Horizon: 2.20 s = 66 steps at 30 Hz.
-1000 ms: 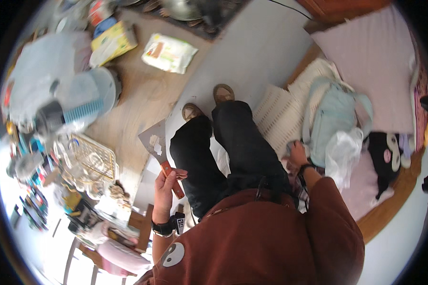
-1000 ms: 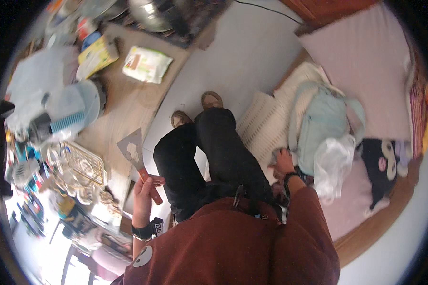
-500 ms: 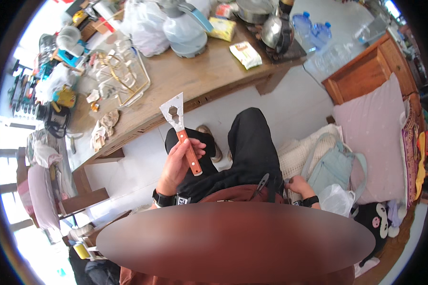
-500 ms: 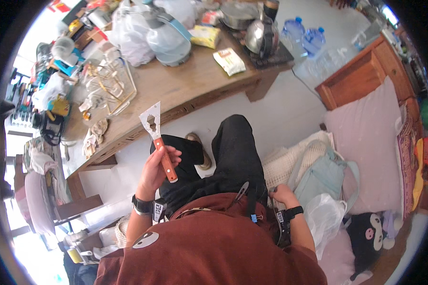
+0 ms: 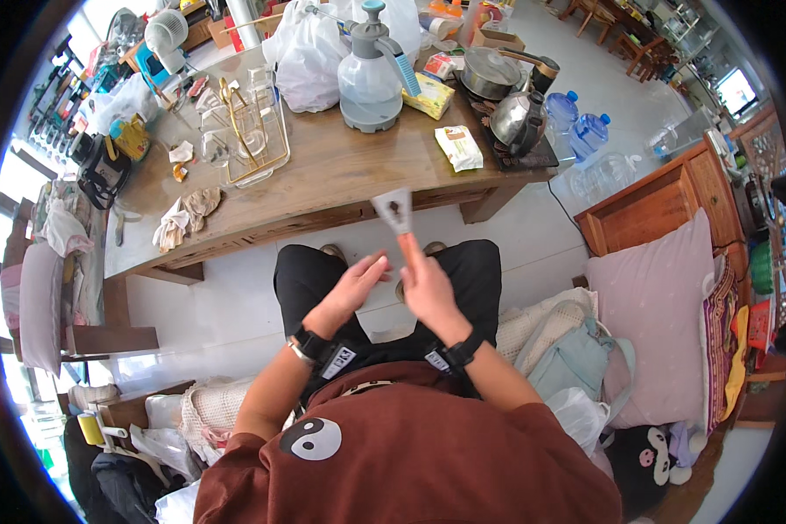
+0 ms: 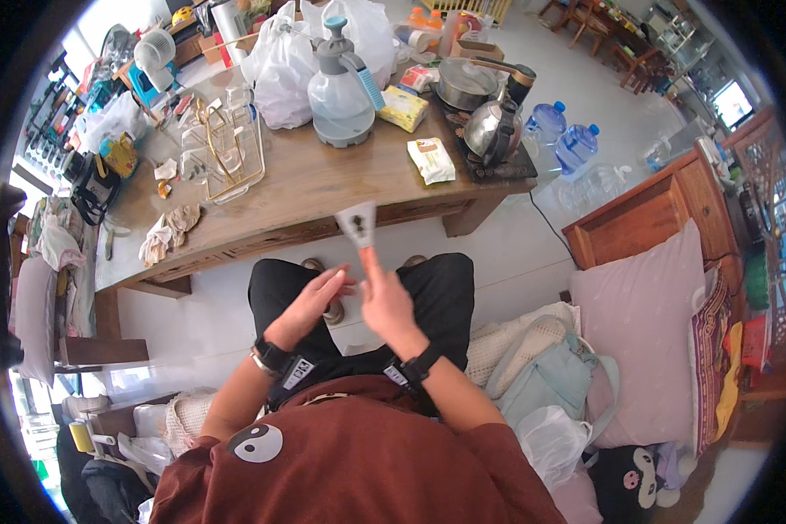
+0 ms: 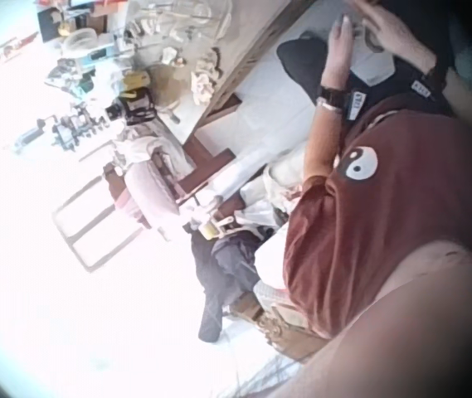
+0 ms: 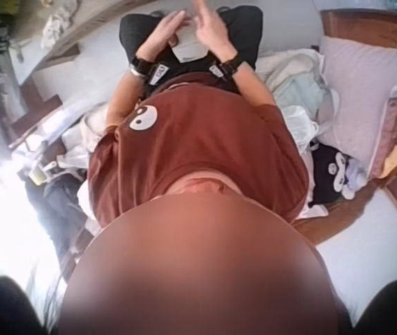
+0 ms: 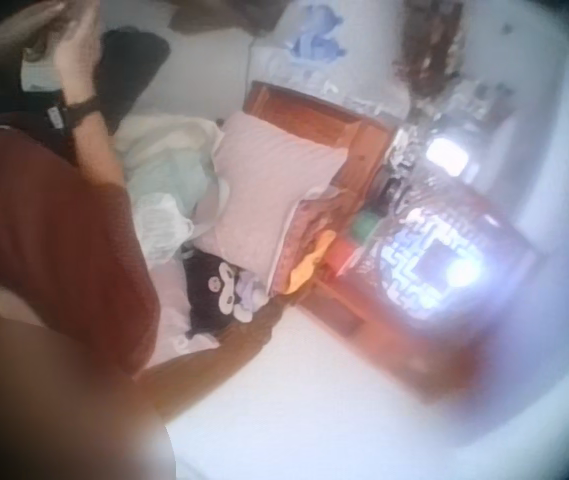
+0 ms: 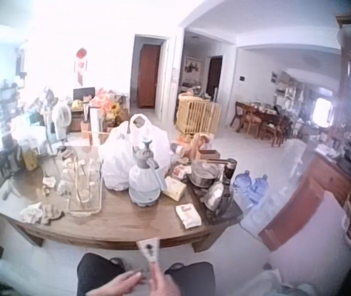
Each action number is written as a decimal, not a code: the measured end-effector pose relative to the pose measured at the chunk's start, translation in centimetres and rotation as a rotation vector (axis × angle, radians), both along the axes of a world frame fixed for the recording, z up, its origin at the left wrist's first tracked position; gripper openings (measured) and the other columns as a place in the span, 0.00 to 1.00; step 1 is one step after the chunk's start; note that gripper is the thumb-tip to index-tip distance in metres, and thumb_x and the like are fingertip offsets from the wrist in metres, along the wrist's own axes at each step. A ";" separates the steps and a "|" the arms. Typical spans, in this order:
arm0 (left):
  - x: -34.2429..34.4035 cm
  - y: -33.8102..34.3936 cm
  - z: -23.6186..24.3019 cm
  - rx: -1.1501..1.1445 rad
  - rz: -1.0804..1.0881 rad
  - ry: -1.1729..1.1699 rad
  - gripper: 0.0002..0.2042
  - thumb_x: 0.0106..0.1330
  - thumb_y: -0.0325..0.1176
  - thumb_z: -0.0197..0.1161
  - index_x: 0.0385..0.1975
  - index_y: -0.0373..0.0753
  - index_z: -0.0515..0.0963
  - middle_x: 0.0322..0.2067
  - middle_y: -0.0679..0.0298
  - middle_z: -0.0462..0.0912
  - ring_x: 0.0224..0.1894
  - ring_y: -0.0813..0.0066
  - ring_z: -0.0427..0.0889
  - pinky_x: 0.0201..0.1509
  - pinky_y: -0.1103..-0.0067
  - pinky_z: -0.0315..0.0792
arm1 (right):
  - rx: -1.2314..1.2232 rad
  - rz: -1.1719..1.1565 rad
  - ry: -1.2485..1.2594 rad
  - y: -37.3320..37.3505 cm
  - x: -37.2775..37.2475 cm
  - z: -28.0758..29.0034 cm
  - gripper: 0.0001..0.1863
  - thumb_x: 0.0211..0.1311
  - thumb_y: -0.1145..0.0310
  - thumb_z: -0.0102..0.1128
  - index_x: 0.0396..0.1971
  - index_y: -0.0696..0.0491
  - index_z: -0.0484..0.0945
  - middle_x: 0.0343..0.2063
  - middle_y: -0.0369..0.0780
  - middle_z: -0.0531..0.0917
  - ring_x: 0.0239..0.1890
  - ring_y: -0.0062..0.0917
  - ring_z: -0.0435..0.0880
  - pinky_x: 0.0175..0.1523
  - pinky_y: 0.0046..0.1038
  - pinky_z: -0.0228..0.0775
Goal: The person cleans a cluttered wooden table by wiping it with a cloth, scraping debris with a putty knife, and gathering trash into a plastic bag. They move items like a vacuum cleaner and a glass stand to access the surface, then continue wiping and collecting waste.
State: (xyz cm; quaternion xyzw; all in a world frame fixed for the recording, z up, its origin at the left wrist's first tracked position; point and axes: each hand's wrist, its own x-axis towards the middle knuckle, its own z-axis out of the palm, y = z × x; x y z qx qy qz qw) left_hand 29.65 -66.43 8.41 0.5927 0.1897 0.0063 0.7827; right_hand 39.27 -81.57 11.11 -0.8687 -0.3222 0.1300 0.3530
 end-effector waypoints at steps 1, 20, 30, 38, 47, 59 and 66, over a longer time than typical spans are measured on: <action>-0.5 1.8 -0.6 0.432 -0.007 0.063 0.25 0.71 0.49 0.55 0.59 0.36 0.70 0.51 0.58 0.80 0.52 0.67 0.77 0.58 0.74 0.69 | -0.040 -0.057 0.055 -0.7 2.3 -0.3 0.29 0.64 0.69 0.57 0.65 0.52 0.65 0.40 0.49 0.83 0.44 0.46 0.81 0.47 0.40 0.75; -3.8 8.4 -5.4 1.594 -0.027 0.109 0.09 0.58 0.40 0.62 0.31 0.43 0.84 0.44 0.67 0.82 0.60 0.64 0.70 0.70 0.57 0.54 | -0.230 0.079 -0.141 3.6 16.1 0.9 0.17 0.64 0.67 0.55 0.53 0.50 0.75 0.36 0.52 0.84 0.42 0.50 0.82 0.47 0.49 0.74; -3.7 8.7 -5.7 1.571 0.002 0.088 0.08 0.55 0.38 0.62 0.28 0.43 0.83 0.42 0.67 0.82 0.59 0.65 0.71 0.69 0.57 0.54 | -0.257 0.056 -0.194 2.7 16.2 1.3 0.16 0.64 0.67 0.54 0.51 0.52 0.75 0.34 0.53 0.84 0.41 0.51 0.82 0.45 0.49 0.74; -3.3 8.8 -5.8 1.542 0.018 0.073 0.08 0.54 0.38 0.63 0.27 0.42 0.84 0.41 0.67 0.83 0.58 0.65 0.72 0.69 0.58 0.56 | -0.358 0.062 -0.045 2.4 16.5 1.9 0.21 0.64 0.67 0.56 0.58 0.50 0.74 0.43 0.53 0.82 0.48 0.48 0.80 0.51 0.43 0.73; -5.5 10.0 -6.2 1.449 0.103 0.038 0.06 0.53 0.36 0.63 0.25 0.42 0.82 0.38 0.67 0.83 0.56 0.65 0.75 0.69 0.58 0.57 | -0.402 0.459 -0.151 4.9 18.2 3.0 0.20 0.64 0.66 0.56 0.57 0.42 0.76 0.39 0.49 0.84 0.43 0.48 0.81 0.47 0.45 0.74; -6.5 10.8 -6.2 1.420 0.186 0.054 0.06 0.50 0.35 0.63 0.24 0.40 0.81 0.36 0.68 0.84 0.53 0.66 0.76 0.67 0.59 0.60 | -0.445 0.881 -0.275 24.3 10.1 3.5 0.21 0.65 0.66 0.55 0.58 0.41 0.75 0.33 0.49 0.84 0.36 0.48 0.82 0.41 0.44 0.73; -6.0 11.3 -6.4 1.359 0.202 -0.016 0.08 0.51 0.35 0.63 0.24 0.39 0.82 0.32 0.68 0.84 0.51 0.67 0.76 0.68 0.62 0.59 | -0.500 0.803 -0.178 17.6 16.4 5.2 0.22 0.64 0.66 0.55 0.58 0.38 0.75 0.36 0.48 0.84 0.38 0.48 0.82 0.43 0.45 0.74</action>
